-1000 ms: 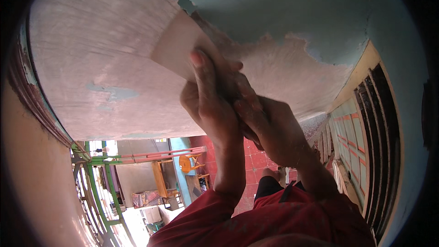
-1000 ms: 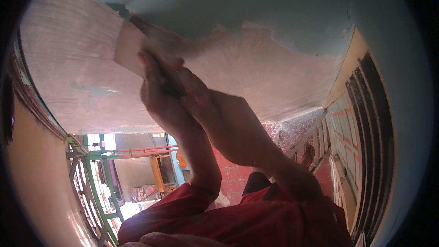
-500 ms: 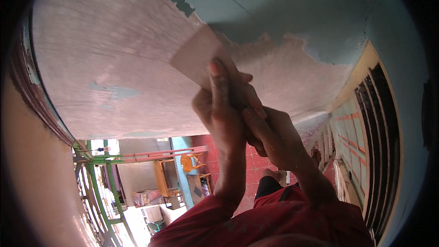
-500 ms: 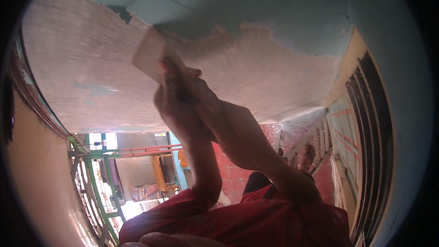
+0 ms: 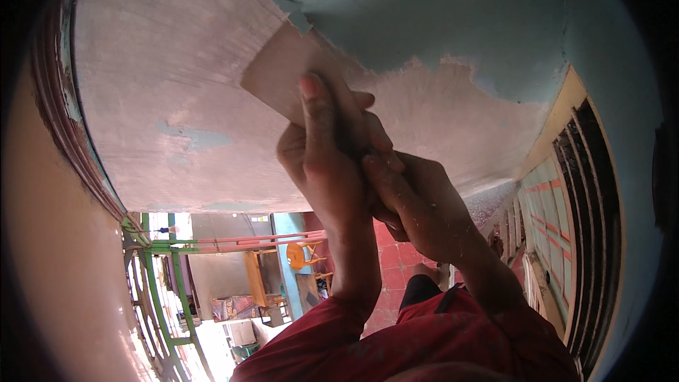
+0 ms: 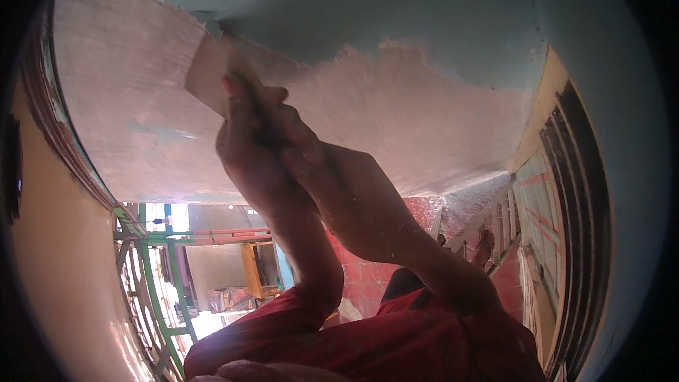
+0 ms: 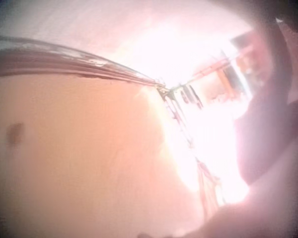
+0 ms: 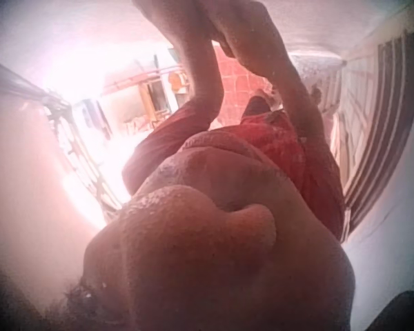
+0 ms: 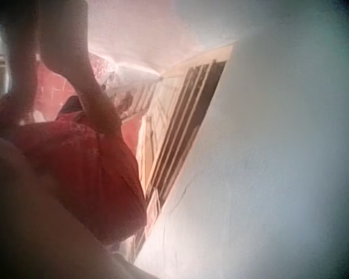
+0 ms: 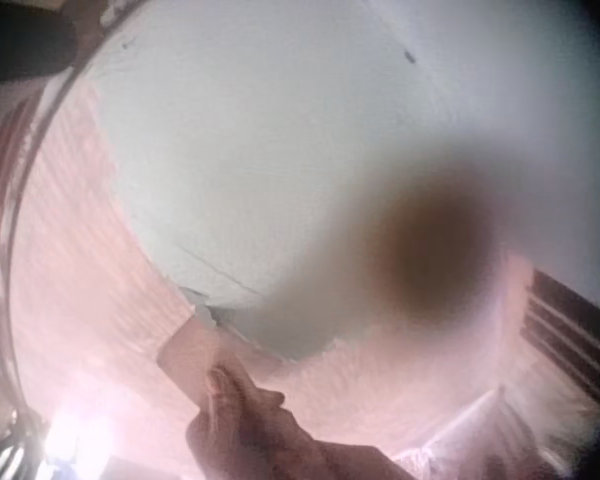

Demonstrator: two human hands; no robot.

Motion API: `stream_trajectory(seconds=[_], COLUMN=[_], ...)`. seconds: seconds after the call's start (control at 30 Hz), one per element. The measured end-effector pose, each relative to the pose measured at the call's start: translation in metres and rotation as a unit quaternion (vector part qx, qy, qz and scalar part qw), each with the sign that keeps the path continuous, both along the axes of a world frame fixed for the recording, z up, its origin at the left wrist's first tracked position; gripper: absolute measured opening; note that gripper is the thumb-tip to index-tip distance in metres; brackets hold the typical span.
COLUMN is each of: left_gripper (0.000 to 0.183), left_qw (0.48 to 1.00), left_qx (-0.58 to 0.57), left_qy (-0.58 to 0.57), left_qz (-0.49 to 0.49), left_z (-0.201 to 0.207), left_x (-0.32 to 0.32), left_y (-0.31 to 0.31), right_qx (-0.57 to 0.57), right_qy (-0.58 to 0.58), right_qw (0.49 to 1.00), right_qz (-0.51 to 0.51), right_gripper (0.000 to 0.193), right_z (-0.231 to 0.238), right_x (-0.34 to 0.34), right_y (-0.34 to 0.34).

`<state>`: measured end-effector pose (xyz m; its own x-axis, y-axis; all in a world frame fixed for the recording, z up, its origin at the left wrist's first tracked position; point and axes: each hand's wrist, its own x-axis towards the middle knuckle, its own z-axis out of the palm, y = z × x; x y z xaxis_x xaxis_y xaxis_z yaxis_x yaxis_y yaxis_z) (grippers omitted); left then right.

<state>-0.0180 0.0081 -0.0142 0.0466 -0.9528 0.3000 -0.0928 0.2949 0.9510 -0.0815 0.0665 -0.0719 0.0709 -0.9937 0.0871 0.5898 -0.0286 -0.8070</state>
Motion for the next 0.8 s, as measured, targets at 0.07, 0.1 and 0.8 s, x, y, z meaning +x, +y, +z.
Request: stream_trajectory(seconds=[0.07, 0.1, 0.8], left_gripper=[0.056, 0.056, 0.055], left_qw=[1.000, 0.998, 0.993], left_qx=[-0.009, -0.008, -0.105], left_qy=[0.013, 0.044, 0.003], left_qz=[-0.014, -0.044, -0.051], left_z=[0.008, 0.018, 0.061], left_x=[0.001, -0.002, -0.015], left_y=[-0.002, -0.006, -0.017], right_qx=[-0.002, -0.007, -0.059], right_qy=[-0.002, 0.000, -0.068], right_qw=[1.000, 1.000, 0.995], right_qz=[0.010, 0.007, 0.029], right_gripper=[0.044, 0.044, 0.041], right_z=[0.008, 0.016, 0.052], right_x=[-0.003, -0.007, -0.014], right_y=[-0.007, -0.009, -0.012])
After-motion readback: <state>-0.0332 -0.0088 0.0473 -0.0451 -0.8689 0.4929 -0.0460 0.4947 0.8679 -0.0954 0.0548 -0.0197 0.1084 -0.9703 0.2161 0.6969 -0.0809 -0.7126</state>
